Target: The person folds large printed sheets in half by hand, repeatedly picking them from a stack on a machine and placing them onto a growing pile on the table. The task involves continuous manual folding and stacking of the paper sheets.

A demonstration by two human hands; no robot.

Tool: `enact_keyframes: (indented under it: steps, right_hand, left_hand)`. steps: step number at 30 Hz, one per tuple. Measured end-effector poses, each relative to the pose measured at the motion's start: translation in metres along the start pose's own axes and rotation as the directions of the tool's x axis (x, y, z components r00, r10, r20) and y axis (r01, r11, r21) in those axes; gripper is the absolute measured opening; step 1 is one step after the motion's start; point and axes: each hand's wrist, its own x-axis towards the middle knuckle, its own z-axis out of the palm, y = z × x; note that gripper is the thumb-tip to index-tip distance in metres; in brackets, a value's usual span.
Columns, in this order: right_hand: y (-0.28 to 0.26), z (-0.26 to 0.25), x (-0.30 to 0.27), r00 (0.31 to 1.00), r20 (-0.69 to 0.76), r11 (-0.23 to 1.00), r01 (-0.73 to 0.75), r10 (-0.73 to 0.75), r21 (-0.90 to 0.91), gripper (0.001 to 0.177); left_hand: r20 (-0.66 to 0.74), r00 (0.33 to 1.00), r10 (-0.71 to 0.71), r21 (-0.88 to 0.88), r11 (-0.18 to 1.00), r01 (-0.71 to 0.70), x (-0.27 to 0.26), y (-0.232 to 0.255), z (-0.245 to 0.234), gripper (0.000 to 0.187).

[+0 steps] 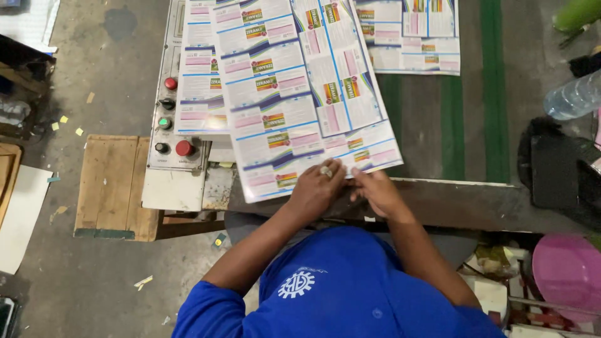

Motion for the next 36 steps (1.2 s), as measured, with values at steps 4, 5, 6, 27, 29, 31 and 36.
enact_keyframes:
  steps: [4,5,6,27,29,31,36]
  right_hand:
    - [-0.028,-0.012,-0.019,0.957,-0.288,0.998,0.054,-0.038,0.045,0.031]
    - [-0.032,-0.026,-0.026,0.92,-0.377,0.992,0.123,-0.111,0.009,0.027]
    - [-0.035,-0.04,-0.033,0.869,-0.459,0.981,0.189,-0.183,-0.033,0.023]
    - [-0.016,-0.141,-0.086,0.765,-0.612,0.974,0.092,-0.201,-0.205,0.023]
    - [-0.03,-0.134,-0.06,0.767,-0.606,0.97,0.084,-0.209,-0.228,0.024]
    - [-0.043,-0.133,-0.032,0.77,-0.6,0.965,0.076,-0.217,-0.251,0.025]
    - [-0.072,-0.146,0.03,0.807,-0.543,0.956,0.088,-0.233,-0.28,0.026]
  left_hand:
    - [-0.013,0.998,0.069,-0.058,0.996,-0.07,0.012,-0.016,-0.014,0.037]
    - [0.03,0.999,-0.011,0.044,0.999,0.01,0.011,-0.033,-0.016,0.038]
    - [0.065,0.993,-0.096,0.149,0.985,0.085,0.01,-0.05,-0.019,0.039]
    - [-0.015,0.961,-0.277,0.448,0.857,0.254,-0.005,-0.143,-0.071,0.015]
    - [-0.038,0.97,-0.241,0.44,0.867,0.233,-0.008,-0.147,-0.066,0.015]
    - [-0.062,0.976,-0.206,0.432,0.876,0.213,-0.01,-0.147,-0.065,0.016]
    - [-0.016,0.965,-0.263,0.45,0.86,0.242,-0.01,-0.144,-0.067,0.019]
